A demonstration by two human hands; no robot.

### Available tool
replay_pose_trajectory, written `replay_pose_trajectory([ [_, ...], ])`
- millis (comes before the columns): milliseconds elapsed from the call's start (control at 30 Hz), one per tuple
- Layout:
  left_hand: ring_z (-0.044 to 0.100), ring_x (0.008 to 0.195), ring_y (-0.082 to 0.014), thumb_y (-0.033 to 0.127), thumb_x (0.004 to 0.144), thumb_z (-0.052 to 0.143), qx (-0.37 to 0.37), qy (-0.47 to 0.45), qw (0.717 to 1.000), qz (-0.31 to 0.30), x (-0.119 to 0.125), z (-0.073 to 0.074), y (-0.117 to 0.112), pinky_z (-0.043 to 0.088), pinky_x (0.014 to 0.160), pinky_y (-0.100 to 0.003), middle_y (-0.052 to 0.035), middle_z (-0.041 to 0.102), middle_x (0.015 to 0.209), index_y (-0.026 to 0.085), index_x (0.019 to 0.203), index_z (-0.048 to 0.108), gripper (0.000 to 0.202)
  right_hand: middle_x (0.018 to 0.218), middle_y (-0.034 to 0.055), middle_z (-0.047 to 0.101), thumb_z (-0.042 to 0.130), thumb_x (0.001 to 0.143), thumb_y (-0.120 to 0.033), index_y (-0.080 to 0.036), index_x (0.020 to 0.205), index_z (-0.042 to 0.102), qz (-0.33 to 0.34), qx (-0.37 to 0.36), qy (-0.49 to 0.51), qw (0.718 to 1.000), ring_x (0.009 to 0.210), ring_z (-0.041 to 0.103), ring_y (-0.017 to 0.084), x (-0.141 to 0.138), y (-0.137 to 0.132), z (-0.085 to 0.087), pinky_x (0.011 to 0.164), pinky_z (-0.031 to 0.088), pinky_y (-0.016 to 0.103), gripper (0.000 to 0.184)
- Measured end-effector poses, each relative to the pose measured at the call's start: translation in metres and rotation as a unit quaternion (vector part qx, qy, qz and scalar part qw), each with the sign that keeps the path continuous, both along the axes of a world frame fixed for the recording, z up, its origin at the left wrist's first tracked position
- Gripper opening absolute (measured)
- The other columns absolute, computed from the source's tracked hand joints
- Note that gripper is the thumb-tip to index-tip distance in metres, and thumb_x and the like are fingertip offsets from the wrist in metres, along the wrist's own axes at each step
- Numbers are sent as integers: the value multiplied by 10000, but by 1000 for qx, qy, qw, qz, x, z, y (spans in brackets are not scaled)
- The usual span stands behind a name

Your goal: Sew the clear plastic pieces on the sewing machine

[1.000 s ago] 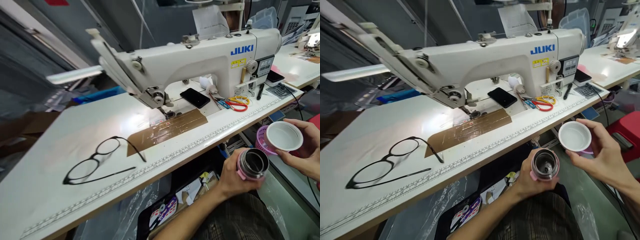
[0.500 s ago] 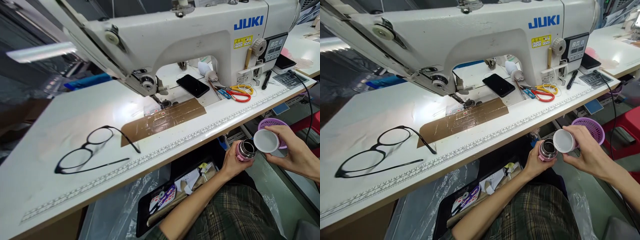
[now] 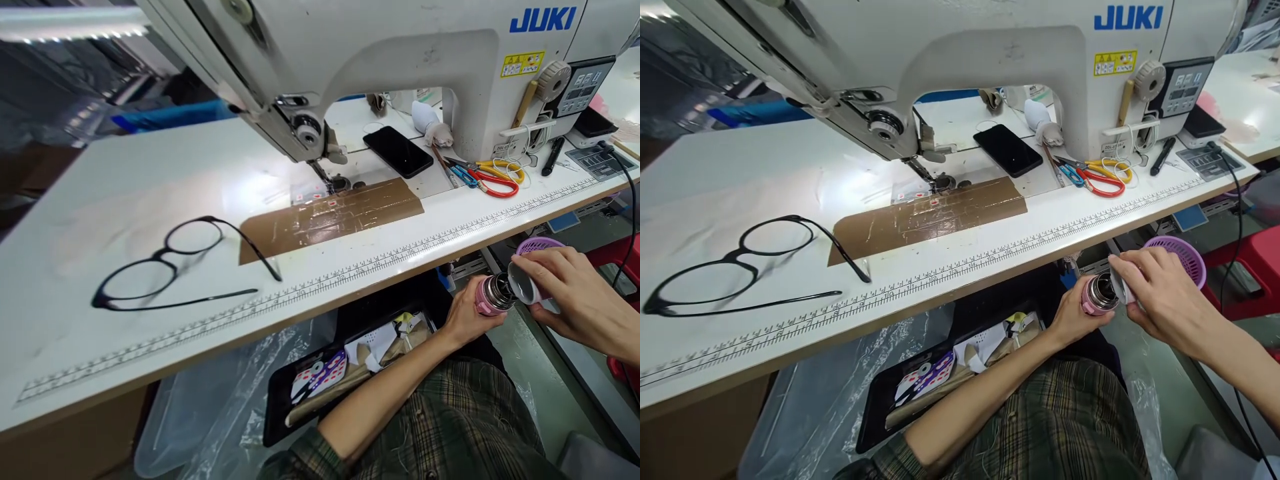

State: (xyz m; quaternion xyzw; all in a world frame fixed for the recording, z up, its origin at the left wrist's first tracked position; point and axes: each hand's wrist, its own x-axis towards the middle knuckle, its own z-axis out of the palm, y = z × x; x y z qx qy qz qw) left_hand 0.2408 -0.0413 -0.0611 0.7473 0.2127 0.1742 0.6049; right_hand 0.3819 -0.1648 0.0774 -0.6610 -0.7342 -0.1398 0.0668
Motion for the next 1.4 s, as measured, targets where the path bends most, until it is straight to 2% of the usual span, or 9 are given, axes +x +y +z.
replay_pose_trajectory([
  [333, 686, 990, -223, 299, 634, 843, 13, -29, 999, 8, -1, -2, -2, 561, 922, -361, -17, 703, 1103, 220, 1211, 560, 648, 1203, 169, 573, 475, 761, -1, -143, 1463, 381, 35, -47, 40, 997, 1105, 530, 319, -7, 14, 4, 879, 518, 458, 723],
  [433, 683, 1002, -222, 282, 625, 850, 18, -33, 999, 13, -2, -2, -2, 559, 924, -349, -22, 700, 1115, 214, 1213, 560, 659, 1178, 173, 587, 472, 753, 6, -95, 1397, 428, 43, -44, 42, 997, 1048, 542, 309, -8, 17, 11, 857, 516, 435, 653],
  [567, 683, 1005, -228, 291, 619, 865, 26, -36, 999, 5, 0, -4, -3, 561, 918, -352, -19, 698, 1101, 216, 1210, 559, 670, 1179, 144, 628, 429, 738, 37, -158, 1186, 575, 73, -82, -12, 994, 1047, 550, 305, -9, 21, 17, 815, 486, 426, 510],
  [867, 698, 1063, -252, 290, 538, 928, 38, -45, 998, -34, 4, -17, -8, 570, 970, -366, -40, 700, 1151, 219, 1157, 578, 715, 1015, 100, 671, 484, 723, 45, -186, 1141, 622, 134, -178, 52, 974, 845, 619, 215, -13, 27, -4, 717, 529, 336, 497],
  [1033, 705, 1075, -291, 368, 501, 954, 78, -75, 992, -63, 5, -29, -13, 559, 1020, -427, -66, 717, 1116, 206, 1139, 596, 749, 848, 165, 700, 547, 913, -259, -76, 1166, 635, 36, -196, -24, 980, 646, 674, 267, -24, 27, -12, 506, 511, 339, 324],
  [1133, 709, 1079, -283, 308, 505, 938, 99, -73, 990, -72, 5, -32, -18, 552, 1039, -429, -52, 723, 1135, 228, 1181, 592, 763, 610, 153, 643, 440, 999, -427, -61, 1005, 674, -95, -282, -52, 953, 495, 646, 323, -32, 29, -12, 421, 444, 364, 434],
  [1200, 708, 1082, -285, 300, 504, 939, 102, -68, 989, -79, 5, -32, -20, 556, 1035, -432, -50, 725, 1138, 233, 1188, 595, 768, 563, 126, 625, 424, 1003, -465, -48, 1062, 664, -149, -325, -42, 933, 499, 658, 342, -31, 27, -11, 451, 476, 390, 485],
  [1300, 694, 1121, -302, 347, 522, 944, 91, -83, 989, -85, 4, -32, -20, 565, 1020, -440, -76, 708, 1198, 216, 1214, 590, 788, 905, 193, 728, 561, 911, -461, -52, 1366, 522, -53, -277, 0, 959, 832, 730, 370, -23, 17, -8, 649, 583, 461, 613],
  [1400, 690, 1127, -301, 352, 533, 942, 77, -94, 989, -80, 3, -35, -20, 576, 999, -421, -93, 695, 1220, 196, 1230, 578, 801, 1215, 200, 672, 604, 753, -171, -117, 1367, 514, 112, -192, 28, 974, 1106, 663, 322, -18, 8, -5, 881, 576, 439, 623],
])
